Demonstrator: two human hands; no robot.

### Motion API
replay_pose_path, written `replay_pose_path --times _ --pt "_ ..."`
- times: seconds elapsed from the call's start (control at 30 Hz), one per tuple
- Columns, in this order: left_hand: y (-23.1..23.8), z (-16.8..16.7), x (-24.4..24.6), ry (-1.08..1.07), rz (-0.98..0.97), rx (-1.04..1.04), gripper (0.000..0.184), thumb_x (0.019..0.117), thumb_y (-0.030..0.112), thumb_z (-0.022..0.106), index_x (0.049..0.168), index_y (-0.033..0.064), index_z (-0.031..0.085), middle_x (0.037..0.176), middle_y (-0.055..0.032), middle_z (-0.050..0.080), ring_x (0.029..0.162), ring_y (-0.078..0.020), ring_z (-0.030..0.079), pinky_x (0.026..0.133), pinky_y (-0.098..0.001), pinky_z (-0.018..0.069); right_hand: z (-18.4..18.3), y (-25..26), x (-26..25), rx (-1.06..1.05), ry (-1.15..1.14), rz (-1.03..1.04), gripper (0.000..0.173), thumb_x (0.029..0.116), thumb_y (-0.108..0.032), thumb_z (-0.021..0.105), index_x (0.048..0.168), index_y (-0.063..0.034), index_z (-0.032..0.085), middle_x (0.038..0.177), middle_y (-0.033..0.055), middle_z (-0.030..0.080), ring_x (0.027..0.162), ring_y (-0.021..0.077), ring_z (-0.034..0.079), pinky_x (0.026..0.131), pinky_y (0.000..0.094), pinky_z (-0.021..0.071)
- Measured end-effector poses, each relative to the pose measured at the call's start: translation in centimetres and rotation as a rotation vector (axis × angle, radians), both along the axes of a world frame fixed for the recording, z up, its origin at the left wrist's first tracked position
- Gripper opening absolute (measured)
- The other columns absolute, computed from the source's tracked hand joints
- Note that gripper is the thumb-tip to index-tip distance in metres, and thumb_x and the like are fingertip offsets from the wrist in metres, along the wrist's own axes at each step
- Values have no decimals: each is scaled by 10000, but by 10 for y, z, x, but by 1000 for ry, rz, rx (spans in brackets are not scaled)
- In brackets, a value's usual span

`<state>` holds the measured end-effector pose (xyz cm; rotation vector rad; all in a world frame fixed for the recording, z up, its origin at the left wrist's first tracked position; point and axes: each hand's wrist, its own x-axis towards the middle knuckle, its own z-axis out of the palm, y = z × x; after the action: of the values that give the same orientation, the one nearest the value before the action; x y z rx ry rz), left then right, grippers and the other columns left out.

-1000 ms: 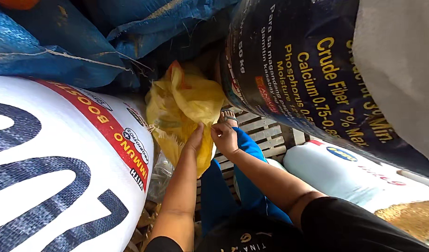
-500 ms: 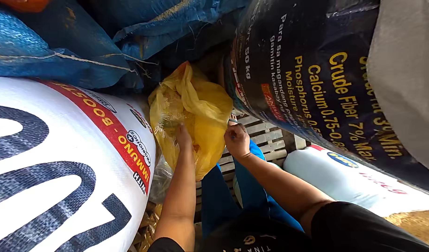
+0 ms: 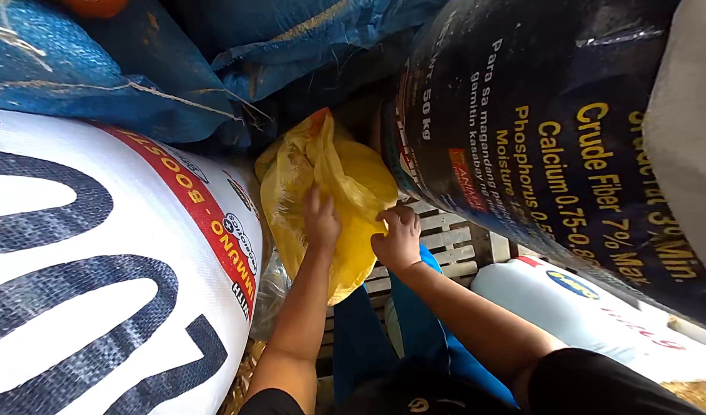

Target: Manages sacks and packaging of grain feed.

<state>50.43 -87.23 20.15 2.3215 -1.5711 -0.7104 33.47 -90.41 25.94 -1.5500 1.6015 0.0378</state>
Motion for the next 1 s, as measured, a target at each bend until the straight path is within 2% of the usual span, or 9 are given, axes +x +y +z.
replay_pose_path --times 0.1,0.2,0.27,0.43,0.53,0.67,0.8,0.9,1.0 --pt "-26 13 35 -263 217 -143 518 943 192 660 1417 -1 575 1518 -351 430 1411 -549 400 1126 -671 349 6 -34 39 -28 -63 81 578 845 -307 786 1314 -6 630 1490 316 448 1393 521 404 1109 695 348" --pt "-54 16 68 -221 412 137 780 954 285 698 1570 -27 334 1559 -354 367 1466 -514 340 1188 -645 274 -14 -72 88 50 -91 21 878 846 -481 796 1505 -7 462 1566 299 382 1459 502 336 1149 679 317" --pt "-61 12 83 -78 525 255 441 1061 253 536 1416 -7 565 1363 -277 612 1316 -428 558 1118 -614 395 -38 -92 108 140 -81 -17 642 980 -389 656 1476 -14 497 1540 270 450 1476 486 328 1160 704 265" --pt "-35 17 84 347 997 60 512 1135 332 320 1506 0 442 1483 -227 522 1373 -305 516 1145 -507 416 -66 -122 83 188 -335 -481 451 1125 -267 343 1388 54 519 1300 275 609 1209 358 609 1029 529 492" --pt "-11 20 70 161 865 38 602 1065 108 416 1607 -32 196 1616 -245 351 1496 -302 381 1233 -425 320 -56 -136 58 151 -286 -497 491 1125 -303 320 1437 38 487 1406 261 557 1315 339 551 1100 514 442" --pt "13 21 28 -249 397 -256 885 743 162 725 1505 -97 357 1567 -390 299 1473 -556 268 1177 -676 250 -35 -130 49 191 -430 -372 418 1120 -256 354 1326 18 595 1274 208 645 1183 263 630 1019 477 514" --pt "-6 2 6 -344 97 -179 995 625 298 875 1497 23 482 1584 -415 252 1455 -663 192 1041 -857 204 -46 -109 38 431 -539 -50 363 1098 -197 401 1294 29 606 1223 166 660 1125 183 636 992 396 528" --pt "-30 -20 19 -79 41 12 921 723 75 832 1549 42 428 1608 -329 307 1483 -565 265 1128 -790 210 -83 -107 33 514 -412 206 323 1068 -185 450 1248 14 631 1176 172 670 1088 215 648 958 438 526" --pt "-49 -25 50 265 231 408 548 916 65 700 1428 -23 525 1361 -255 617 1286 -398 591 1092 -588 460 -80 -125 37 493 -322 41 393 1110 -230 392 1283 48 610 1229 237 649 1143 314 636 995 520 507"
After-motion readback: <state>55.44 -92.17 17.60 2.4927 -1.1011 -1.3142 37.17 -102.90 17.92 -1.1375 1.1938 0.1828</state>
